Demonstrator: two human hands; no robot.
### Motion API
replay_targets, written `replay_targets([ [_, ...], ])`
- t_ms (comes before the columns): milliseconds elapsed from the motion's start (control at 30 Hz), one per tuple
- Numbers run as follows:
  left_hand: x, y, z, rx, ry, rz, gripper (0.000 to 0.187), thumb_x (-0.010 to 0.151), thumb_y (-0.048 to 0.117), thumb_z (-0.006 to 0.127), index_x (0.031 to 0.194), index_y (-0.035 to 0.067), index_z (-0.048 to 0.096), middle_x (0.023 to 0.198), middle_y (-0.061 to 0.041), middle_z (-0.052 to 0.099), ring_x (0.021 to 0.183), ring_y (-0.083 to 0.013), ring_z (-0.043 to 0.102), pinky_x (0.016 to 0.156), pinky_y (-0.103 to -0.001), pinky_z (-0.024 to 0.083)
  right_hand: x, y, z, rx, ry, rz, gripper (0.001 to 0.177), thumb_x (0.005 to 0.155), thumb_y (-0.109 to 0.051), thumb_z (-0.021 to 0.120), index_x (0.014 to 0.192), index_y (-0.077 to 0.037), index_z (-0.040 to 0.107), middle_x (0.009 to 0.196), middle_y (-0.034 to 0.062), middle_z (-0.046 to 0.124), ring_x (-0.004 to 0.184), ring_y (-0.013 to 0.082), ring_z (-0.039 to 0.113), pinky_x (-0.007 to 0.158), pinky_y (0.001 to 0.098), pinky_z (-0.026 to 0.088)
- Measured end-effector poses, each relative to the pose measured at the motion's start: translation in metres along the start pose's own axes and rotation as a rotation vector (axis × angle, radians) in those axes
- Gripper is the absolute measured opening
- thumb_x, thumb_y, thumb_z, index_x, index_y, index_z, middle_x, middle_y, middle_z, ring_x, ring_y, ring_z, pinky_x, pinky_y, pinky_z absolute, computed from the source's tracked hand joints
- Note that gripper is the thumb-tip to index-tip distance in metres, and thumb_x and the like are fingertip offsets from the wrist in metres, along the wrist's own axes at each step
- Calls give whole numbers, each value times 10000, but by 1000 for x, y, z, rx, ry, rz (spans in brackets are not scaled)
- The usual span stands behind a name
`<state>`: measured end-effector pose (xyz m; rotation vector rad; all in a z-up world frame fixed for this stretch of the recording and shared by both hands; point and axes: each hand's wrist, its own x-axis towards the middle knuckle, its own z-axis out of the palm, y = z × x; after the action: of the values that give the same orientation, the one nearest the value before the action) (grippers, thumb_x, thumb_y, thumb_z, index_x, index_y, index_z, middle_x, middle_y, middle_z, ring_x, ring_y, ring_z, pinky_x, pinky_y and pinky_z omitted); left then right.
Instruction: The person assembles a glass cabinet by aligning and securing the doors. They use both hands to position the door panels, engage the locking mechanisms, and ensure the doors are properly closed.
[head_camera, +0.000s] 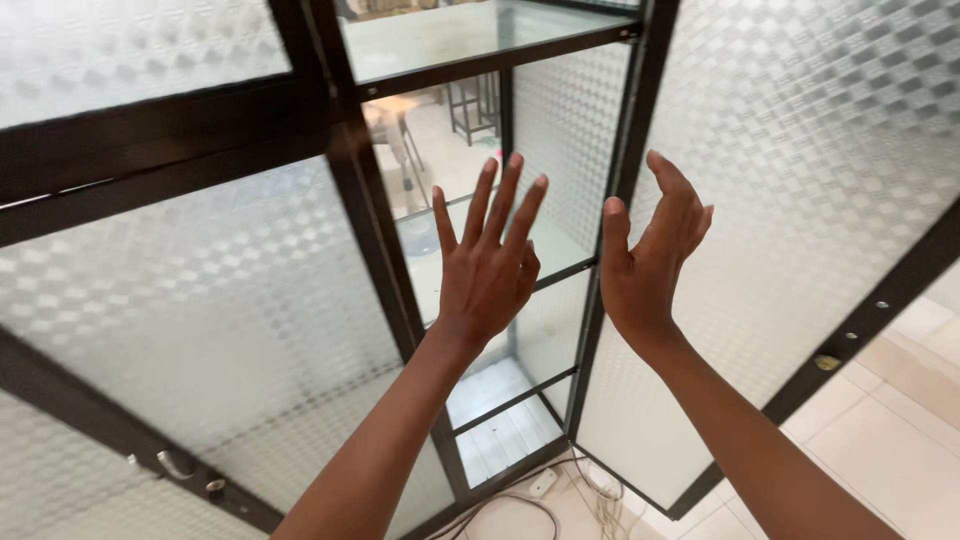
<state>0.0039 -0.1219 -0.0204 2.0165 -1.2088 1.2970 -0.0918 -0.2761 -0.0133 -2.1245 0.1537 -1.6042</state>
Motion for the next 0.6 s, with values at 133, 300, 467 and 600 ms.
replay_targets([
  [133, 23, 36, 22, 21, -21, 107, 800, 928, 26, 605, 1646, 219, 309, 1738, -41, 199, 1621, -251, 167, 1293, -692, 41, 18, 32, -29, -28, 54, -1, 537, 1146, -396, 473, 1561, -86, 330, 1615, 105, 407, 1569, 299, 305, 1286, 669, 12],
  [300, 70, 96, 61, -32, 34, 102, 727, 940, 47, 603, 1616, 188, 375, 1725, -49, 258, 1621, -247, 201, 1300, -681, 45, 60, 94, -80, 79, 214, -198, 661, 1203, -474, 500, 1609, -92, 144, 1654, 133, 210, 1601, 286, 237, 1308, 576, 104],
  [467, 112, 183, 108, -128, 55, 156, 563, 955, 133, 622, 1504, 165, 501, 1681, -72, 338, 1584, -259, 236, 1282, -678, 38, 128, 187, -164, -177, 472, -350, 792, 1153, -539, 596, 1631, -156, 93, 1650, 111, 243, 1563, 243, 248, 1311, 494, 161],
  [600, 134, 237, 120, -146, 54, 252, 504, 959, 165, 640, 1451, 163, 530, 1657, -85, 387, 1582, -264, 257, 1274, -678, 60, 198, 239, -237, -142, 587, -250, 805, 1143, -547, 693, 1598, -109, 193, 1582, 115, 351, 1523, 256, 380, 1267, 483, 313],
])
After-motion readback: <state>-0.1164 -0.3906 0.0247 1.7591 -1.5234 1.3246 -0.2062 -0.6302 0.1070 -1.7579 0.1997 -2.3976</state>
